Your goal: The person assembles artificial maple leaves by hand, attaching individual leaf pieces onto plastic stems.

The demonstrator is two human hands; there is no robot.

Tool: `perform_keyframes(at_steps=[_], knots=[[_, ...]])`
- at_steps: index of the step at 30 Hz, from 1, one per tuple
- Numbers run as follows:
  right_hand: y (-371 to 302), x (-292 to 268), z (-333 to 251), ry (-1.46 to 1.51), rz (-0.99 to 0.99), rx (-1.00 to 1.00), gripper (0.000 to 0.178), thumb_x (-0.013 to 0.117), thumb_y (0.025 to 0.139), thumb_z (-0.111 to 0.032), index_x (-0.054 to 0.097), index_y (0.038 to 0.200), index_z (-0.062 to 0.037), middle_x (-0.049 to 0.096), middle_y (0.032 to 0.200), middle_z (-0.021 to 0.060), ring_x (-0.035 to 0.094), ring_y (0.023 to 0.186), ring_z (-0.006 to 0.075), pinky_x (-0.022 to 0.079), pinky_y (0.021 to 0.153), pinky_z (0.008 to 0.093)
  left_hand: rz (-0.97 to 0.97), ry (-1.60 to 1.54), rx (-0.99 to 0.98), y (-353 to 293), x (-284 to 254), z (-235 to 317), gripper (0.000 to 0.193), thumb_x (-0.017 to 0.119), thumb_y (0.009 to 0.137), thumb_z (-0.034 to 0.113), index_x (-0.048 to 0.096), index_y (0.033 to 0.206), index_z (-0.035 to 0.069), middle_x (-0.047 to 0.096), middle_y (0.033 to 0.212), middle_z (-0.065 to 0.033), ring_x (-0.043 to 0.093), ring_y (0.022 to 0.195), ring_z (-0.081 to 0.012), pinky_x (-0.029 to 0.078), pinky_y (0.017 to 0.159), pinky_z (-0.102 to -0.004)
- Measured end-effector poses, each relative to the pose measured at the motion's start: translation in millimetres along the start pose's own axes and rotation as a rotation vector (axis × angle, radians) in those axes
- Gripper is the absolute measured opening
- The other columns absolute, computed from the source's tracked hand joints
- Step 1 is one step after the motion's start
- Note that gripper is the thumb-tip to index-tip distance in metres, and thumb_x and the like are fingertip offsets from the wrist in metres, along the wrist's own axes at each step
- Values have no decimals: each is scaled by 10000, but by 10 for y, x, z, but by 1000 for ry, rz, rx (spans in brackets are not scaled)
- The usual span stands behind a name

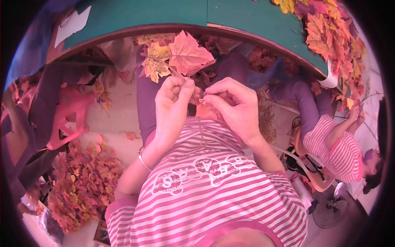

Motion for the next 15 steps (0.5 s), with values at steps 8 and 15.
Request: perform_keyframes(at_steps=[8, 15], knots=[[28, 228, 94, 78, 128, -62, 118, 771, 825, 45, 703, 918, 20, 627, 805, 23, 511, 644, 48, 386, 552, 209, 77, -33, 58, -22, -23, 33, 135, 666, 1010, 127, 567, 1019, 35, 677, 893, -47, 642, 791, -79, 514, 689, -224], [44, 247, 122, 110, 118, -39, 100, 748, 859, 57, 694, 938, 33, 629, 830, 17, 529, 676, 31, 393, 562, 201, 107, -28, 72, -5, 26, 41, 135, 678, 997, 104, 566, 1017, 30, 655, 895, -30, 640, 797, -72, 511, 690, -214]])
Point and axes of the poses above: each hand's wrist, its own y-axis towards the middle knuckle, its own x-axis out of the palm, z = x × y, the point moved 2 cm from there along y, towards the middle knuckle
